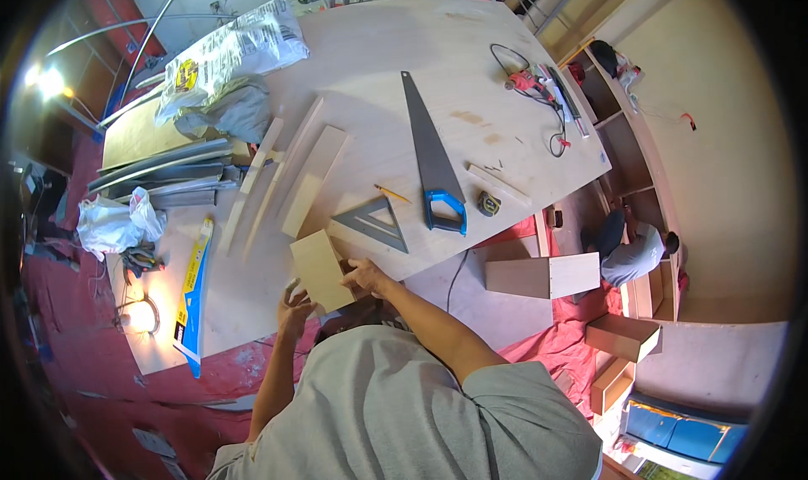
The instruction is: The person measures and marks wooden pieces using a pencil and a triangle ruler, cuts a wooden piece with a hand saw, and fits the pieces together by hand.
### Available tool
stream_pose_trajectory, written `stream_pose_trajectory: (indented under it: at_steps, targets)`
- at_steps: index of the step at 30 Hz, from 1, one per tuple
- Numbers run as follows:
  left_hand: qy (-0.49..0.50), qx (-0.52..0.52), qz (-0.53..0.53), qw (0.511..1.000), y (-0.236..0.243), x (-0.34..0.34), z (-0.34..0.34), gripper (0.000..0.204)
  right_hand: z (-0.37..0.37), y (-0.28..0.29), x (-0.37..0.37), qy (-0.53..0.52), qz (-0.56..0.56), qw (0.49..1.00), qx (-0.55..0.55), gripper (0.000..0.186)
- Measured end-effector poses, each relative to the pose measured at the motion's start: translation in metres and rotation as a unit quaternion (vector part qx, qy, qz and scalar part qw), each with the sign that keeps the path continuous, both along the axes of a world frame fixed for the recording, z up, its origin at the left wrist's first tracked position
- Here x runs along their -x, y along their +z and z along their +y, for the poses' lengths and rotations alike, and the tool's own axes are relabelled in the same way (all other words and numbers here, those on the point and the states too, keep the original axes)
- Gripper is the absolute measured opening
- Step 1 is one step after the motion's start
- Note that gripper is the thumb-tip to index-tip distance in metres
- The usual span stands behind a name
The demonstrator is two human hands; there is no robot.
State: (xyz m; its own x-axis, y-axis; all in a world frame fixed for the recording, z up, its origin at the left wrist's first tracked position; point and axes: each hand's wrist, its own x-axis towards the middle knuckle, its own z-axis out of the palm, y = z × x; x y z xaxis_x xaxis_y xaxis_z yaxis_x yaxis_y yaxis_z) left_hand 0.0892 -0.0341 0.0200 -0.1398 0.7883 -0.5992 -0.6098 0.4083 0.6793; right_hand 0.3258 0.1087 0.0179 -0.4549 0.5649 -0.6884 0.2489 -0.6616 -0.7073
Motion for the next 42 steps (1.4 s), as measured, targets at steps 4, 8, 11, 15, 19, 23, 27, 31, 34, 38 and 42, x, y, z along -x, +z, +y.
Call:
stream_pose_trajectory:
  at_steps: [4, 8, 11, 15, 19, 23, 27, 31, 34, 38, 42]
  targets:
    - [0.011, -0.013, -0.015, 1.0, -0.009, 0.002, -0.003, 0.068, -0.003, 0.009, 0.009, -0.015, 0.002, 1.0, 0.018, 0.098]
    - [0.003, 0.029, 0.047, 0.998, -0.009, -0.001, -0.001, 0.058, -0.009, 0.002, 0.01, 0.0, -0.05, 0.996, -0.072, 0.097]
    - [0.004, 0.025, 0.067, 0.997, -0.016, 0.004, -0.014, 0.057, -0.021, -0.003, 0.017, -0.017, -0.042, 0.998, -0.053, 0.082]
    - [-0.014, -0.005, 0.103, 0.995, -0.014, -0.008, -0.013, 0.058, -0.027, -0.028, 0.004, -0.004, -0.072, 0.989, -0.127, 0.039]
    - [-0.05, -0.006, 0.17, 0.984, -0.012, -0.014, -0.002, 0.052, -0.015, -0.023, -0.004, 0.008, -0.029, 0.994, -0.103, 0.068]
    - [-0.044, -0.012, 0.223, 0.974, -0.011, -0.005, 0.011, 0.046, 0.0, -0.016, 0.01, 0.057, -0.067, 0.986, -0.142, 0.054]
    - [-0.05, 0.021, 0.289, 0.956, -0.024, 0.007, 0.005, 0.039, 0.009, 0.007, 0.029, 0.14, -0.16, 0.949, -0.232, 0.026]
    - [-0.165, 0.045, 0.371, 0.913, -0.034, -0.014, 0.0, 0.044, -0.018, -0.242, -0.038, 0.168, -0.16, 0.779, -0.583, 0.034]
    - [-0.112, 0.04, 0.315, 0.942, -0.032, -0.005, 0.012, 0.046, -0.009, -0.086, 0.0, 0.19, -0.168, 0.902, -0.35, 0.033]
    - [-0.09, 0.007, 0.294, 0.952, -0.004, 0.011, 0.051, 0.048, 0.009, -0.02, 0.016, 0.182, -0.151, 0.9, -0.367, 0.033]
    - [-0.09, -0.004, 0.281, 0.955, -0.001, 0.028, 0.078, 0.051, 0.016, -0.002, 0.018, 0.172, -0.131, 0.902, -0.374, 0.032]
